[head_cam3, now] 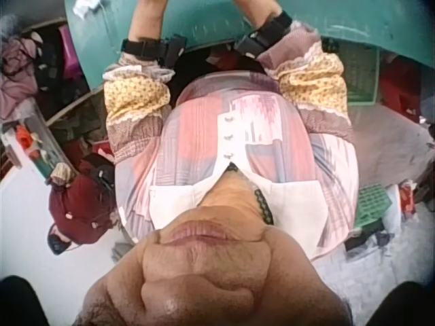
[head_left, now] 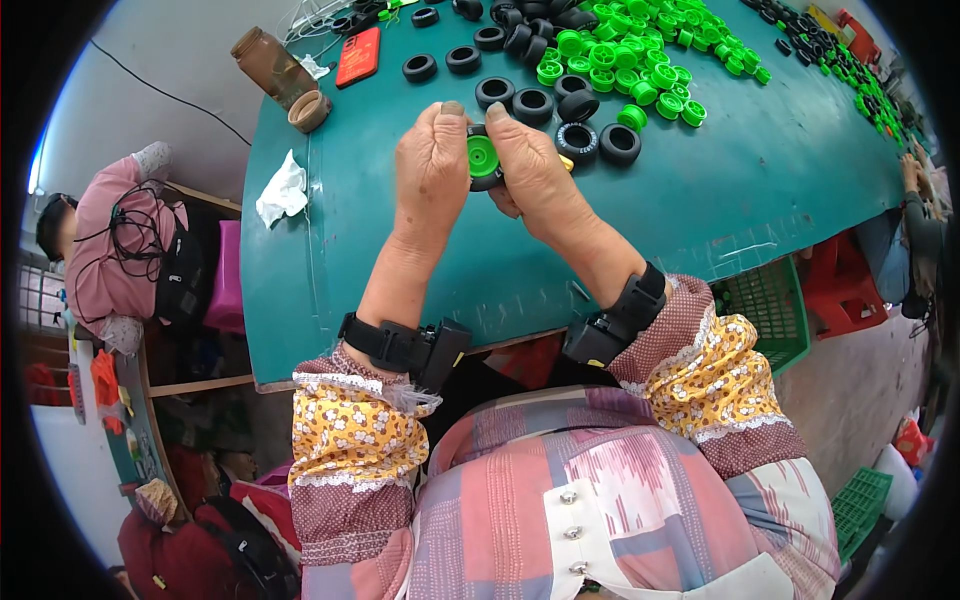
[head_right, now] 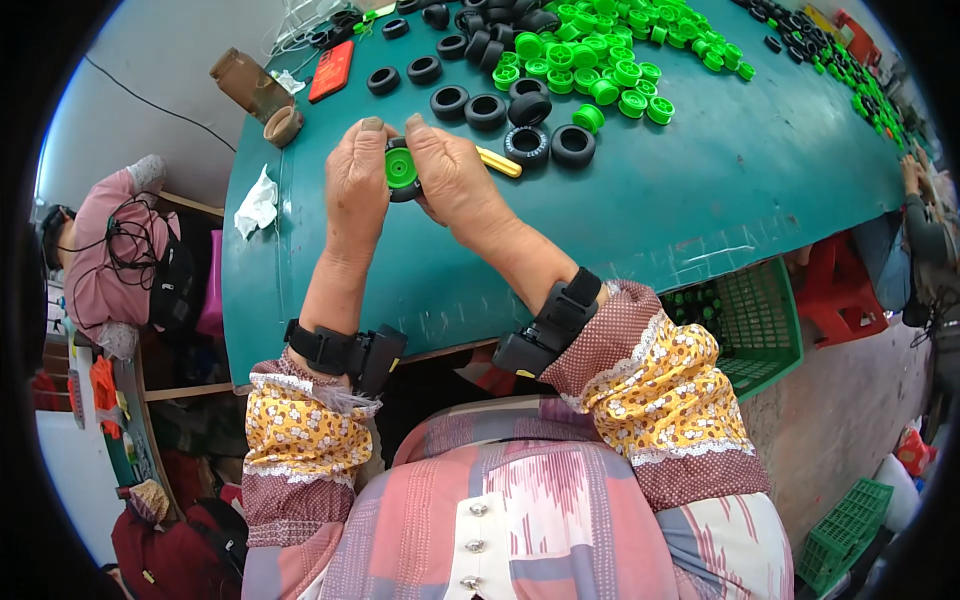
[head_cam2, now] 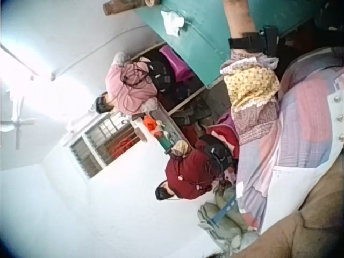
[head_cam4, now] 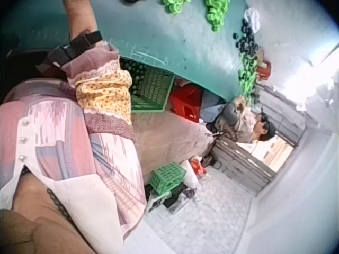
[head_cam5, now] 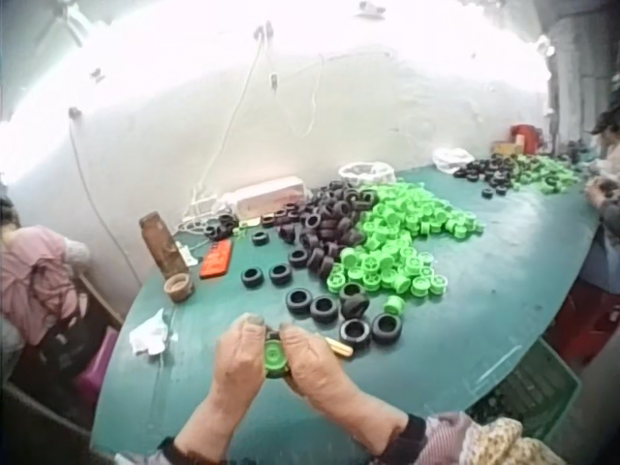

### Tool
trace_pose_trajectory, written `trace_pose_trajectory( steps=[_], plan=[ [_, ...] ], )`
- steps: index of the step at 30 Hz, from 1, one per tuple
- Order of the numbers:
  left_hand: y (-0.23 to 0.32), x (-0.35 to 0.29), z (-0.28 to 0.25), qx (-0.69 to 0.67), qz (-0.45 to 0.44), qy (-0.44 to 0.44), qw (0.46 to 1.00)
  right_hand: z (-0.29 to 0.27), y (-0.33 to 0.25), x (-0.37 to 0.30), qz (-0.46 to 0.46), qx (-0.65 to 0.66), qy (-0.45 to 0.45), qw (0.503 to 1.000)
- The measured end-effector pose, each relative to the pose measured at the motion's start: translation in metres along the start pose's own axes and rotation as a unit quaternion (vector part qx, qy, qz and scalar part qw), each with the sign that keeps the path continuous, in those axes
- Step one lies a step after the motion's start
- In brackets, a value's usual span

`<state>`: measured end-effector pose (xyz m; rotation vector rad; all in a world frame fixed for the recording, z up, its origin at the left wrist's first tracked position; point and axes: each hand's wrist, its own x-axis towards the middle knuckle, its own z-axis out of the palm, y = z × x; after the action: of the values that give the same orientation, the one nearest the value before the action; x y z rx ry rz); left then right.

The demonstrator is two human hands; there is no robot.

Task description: Assembling toy wheels by fitting green plastic hubs into black rubber tires using hands and a small tool for leverage.

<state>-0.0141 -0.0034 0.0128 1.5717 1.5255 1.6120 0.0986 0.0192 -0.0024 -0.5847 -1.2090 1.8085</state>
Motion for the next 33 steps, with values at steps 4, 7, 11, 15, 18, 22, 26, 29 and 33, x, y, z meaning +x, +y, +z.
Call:
trace_pose_trajectory(
  steps=[4,7,11,15,18,22,26,29,33],
  plan=[
    [-0.011,-0.003,0.004,-0.016,0.044,0.014,0.999,0.001,0.003,-0.001,-0.022,-0.017,0.012,1.000],
    [-0.004,-0.003,-0.003,-0.111,-0.124,-0.039,0.985,-0.005,0.003,0.005,-0.034,-0.087,0.010,0.996],
    [-0.017,-0.003,-0.013,-0.205,-0.176,-0.075,0.960,-0.020,0.001,0.012,0.028,-0.114,0.039,0.992],
    [-0.023,-0.017,-0.022,-0.180,-0.198,-0.135,0.954,-0.021,0.006,0.007,0.037,-0.122,0.037,0.991],
    [-0.021,-0.023,-0.028,-0.224,-0.224,-0.142,0.938,-0.019,0.006,0.000,0.080,-0.129,-0.007,0.988],
    [-0.015,-0.031,-0.037,-0.237,-0.248,-0.141,0.929,-0.018,0.005,-0.009,0.147,-0.063,-0.042,0.986],
    [-0.007,-0.037,-0.046,-0.202,-0.236,-0.122,0.943,-0.016,0.003,-0.015,0.172,-0.006,-0.101,0.980],
    [-0.005,-0.043,-0.051,-0.174,-0.213,-0.101,0.956,-0.013,0.003,-0.018,0.167,-0.040,-0.099,0.980],
    [0.000,-0.052,-0.055,-0.161,-0.189,-0.081,0.965,-0.001,0.000,-0.026,0.144,-0.089,-0.134,0.977]
  ],
)
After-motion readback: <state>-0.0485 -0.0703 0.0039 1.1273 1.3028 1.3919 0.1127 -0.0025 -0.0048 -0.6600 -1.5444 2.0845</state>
